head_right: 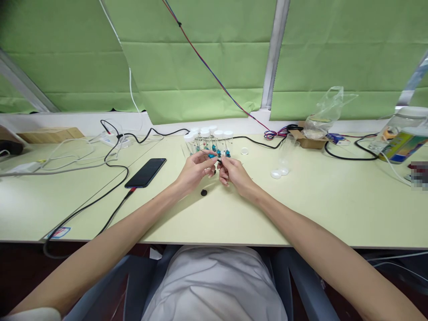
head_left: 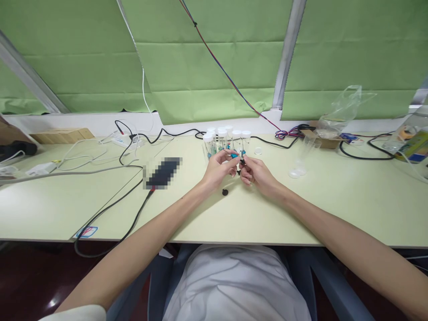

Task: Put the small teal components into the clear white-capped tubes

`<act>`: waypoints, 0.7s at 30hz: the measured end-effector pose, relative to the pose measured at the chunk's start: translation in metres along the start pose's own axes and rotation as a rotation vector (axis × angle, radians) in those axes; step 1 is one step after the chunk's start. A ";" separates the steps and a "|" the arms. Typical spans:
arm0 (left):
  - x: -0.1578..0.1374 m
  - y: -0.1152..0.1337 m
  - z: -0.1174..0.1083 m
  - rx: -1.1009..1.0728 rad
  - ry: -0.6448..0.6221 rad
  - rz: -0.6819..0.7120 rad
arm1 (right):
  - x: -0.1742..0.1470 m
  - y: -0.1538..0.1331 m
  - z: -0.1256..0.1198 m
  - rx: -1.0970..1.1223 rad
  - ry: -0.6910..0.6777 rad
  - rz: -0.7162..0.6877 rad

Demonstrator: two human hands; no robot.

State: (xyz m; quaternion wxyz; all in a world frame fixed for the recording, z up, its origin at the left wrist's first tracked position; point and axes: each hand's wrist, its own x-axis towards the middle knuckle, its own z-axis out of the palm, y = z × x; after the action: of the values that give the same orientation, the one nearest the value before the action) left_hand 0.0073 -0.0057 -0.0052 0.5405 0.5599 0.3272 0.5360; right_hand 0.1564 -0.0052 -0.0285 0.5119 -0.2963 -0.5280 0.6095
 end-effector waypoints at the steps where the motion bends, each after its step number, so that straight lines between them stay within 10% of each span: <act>1: 0.000 0.000 0.000 -0.003 0.009 -0.007 | 0.000 0.000 0.000 0.001 0.001 -0.002; 21: 0.001 -0.002 0.001 -0.004 0.031 -0.009 | 0.000 0.001 0.000 -0.003 -0.024 0.026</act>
State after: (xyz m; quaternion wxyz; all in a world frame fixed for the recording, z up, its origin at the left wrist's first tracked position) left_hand 0.0086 -0.0049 -0.0073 0.5390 0.5489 0.3371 0.5427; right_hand 0.1563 -0.0052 -0.0299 0.4969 -0.2966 -0.5311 0.6189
